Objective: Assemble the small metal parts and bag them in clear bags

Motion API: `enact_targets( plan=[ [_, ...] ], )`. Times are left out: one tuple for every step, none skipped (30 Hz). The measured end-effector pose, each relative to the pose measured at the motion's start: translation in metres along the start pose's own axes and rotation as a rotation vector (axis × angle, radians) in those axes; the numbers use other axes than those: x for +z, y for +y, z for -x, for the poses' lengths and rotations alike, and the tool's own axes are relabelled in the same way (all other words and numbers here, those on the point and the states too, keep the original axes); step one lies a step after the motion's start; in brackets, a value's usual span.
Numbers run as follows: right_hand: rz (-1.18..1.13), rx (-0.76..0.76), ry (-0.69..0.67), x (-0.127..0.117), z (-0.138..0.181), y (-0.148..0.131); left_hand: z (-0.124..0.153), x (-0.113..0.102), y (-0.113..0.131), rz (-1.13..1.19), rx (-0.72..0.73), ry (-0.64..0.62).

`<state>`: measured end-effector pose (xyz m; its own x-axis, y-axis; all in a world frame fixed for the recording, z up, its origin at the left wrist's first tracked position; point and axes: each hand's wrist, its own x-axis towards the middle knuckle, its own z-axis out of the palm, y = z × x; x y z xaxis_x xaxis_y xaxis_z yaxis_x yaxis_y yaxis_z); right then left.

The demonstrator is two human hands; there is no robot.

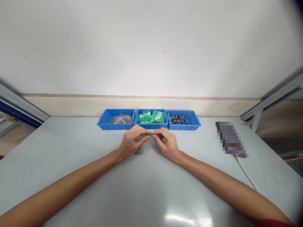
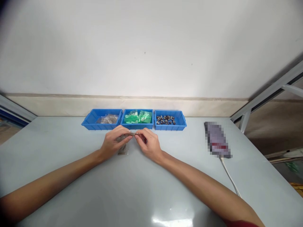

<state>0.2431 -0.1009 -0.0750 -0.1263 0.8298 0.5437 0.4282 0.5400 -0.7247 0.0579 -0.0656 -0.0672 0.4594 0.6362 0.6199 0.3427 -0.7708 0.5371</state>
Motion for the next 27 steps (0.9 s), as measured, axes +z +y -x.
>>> enact_targets(
  plan=[
    [-0.001, -0.001, 0.001, 0.0, -0.0001, -0.0001, -0.0008, 0.0001, 0.0004, 0.006, -0.001, 0.001],
    [0.0, 0.0, 0.006, 0.0001, -0.0002, -0.0001, -0.0018, 0.0002, 0.0008, 0.011, -0.004, 0.003],
    [0.002, 0.003, 0.012, 0.0003, -0.0003, 0.0, -0.0029, 0.0003, 0.0012, 0.015, -0.009, 0.004],
    [0.004, 0.01, 0.018, 0.0006, -0.0004, 0.0002, -0.0042, 0.0004, 0.0015, 0.019, -0.017, 0.0],
    [0.007, 0.019, 0.023, 0.0008, -0.0005, 0.0005, -0.0056, 0.0004, 0.0015, 0.021, -0.026, -0.008],
    [0.009, 0.028, 0.027, 0.0011, -0.0007, 0.0008, -0.0069, 0.0003, 0.0014, 0.022, -0.034, -0.015],
    [0.01, 0.035, 0.029, 0.0013, -0.0008, 0.0011, -0.008, 0.0002, 0.0011, 0.023, -0.041, -0.022],
    [0.011, 0.041, 0.027, 0.0015, -0.001, 0.0014, -0.0089, -0.0001, 0.0005, 0.023, -0.047, -0.026],
    [0.014, 0.047, 0.025, 0.0017, -0.0012, 0.0017, -0.0094, -0.0004, -0.0002, 0.023, -0.05, -0.024],
    [0.016, 0.051, 0.025, 0.0018, -0.0014, 0.0019, -0.0095, -0.0006, -0.0011, 0.023, -0.053, -0.019],
    [0.017, 0.054, 0.025, 0.0018, -0.0015, 0.002, -0.0092, -0.0009, -0.0021, 0.023, -0.054, -0.014],
    [0.018, 0.056, 0.025, 0.0018, -0.0016, 0.002, -0.0085, -0.001, -0.0031, 0.025, -0.053, -0.01],
    [0.018, 0.056, 0.024, 0.0018, -0.0016, 0.002, -0.0076, -0.001, -0.0041, 0.029, -0.053, -0.008],
    [0.017, 0.054, 0.022, 0.0018, -0.0016, 0.0019, -0.0065, -0.0009, -0.005, 0.035, -0.054, -0.008],
    [0.016, 0.052, 0.018, 0.0016, -0.0016, 0.0018, -0.0053, -0.0006, -0.0058, 0.043, -0.057, -0.012],
    [0.014, 0.051, 0.012, 0.0015, -0.0015, 0.0016, -0.0041, -0.0003, -0.0065, 0.05, -0.061, -0.016],
    [0.013, 0.05, 0.007, 0.0013, -0.0014, 0.0015, -0.0031, 0.0001, -0.0071, 0.056, -0.064, -0.017],
    [0.011, 0.049, 0.003, 0.001, -0.0013, 0.0015, -0.0023, 0.0006, -0.0075, 0.059, -0.068, -0.016],
    [0.009, 0.05, 0.001, 0.0008, -0.0012, 0.0015, -0.0017, 0.0009, -0.0078, 0.06, -0.072, -0.015],
    [0.007, 0.052, 0.001, 0.0007, -0.0011, 0.0015, -0.0014, 0.0011, -0.0079, 0.06, -0.077, -0.012],
    [0.005, 0.057, 0.0, 0.0005, -0.0009, 0.0016, -0.0013, 0.0011, -0.0077, 0.06, -0.085, -0.009],
    [0.002, 0.064, 0.0, 0.0004, -0.0008, 0.0016, -0.0014, 0.0009, -0.0074, 0.061, -0.096, -0.007],
    [-0.001, 0.072, 0.0, 0.0003, -0.0006, 0.0015, -0.0016, 0.0006, -0.0069, 0.062, -0.109, -0.006],
    [-0.006, 0.08, 0.002, 0.0002, -0.0005, 0.0014, -0.0019, 0.0001, -0.0064, 0.063, -0.125, -0.004],
    [-0.013, 0.088, 0.003, 0.0001, -0.0004, 0.0012, -0.0023, -0.0003, -0.0057, 0.064, -0.144, 0.001],
    [-0.02, 0.094, 0.003, 0.0001, -0.0004, 0.0011, -0.0026, -0.0008, -0.0052, 0.063, -0.162, 0.008],
    [-0.026, 0.1, 0.003, 0.0, -0.0004, 0.0009, -0.0029, -0.0011, -0.0048, 0.063, -0.179, 0.013]
  ],
)
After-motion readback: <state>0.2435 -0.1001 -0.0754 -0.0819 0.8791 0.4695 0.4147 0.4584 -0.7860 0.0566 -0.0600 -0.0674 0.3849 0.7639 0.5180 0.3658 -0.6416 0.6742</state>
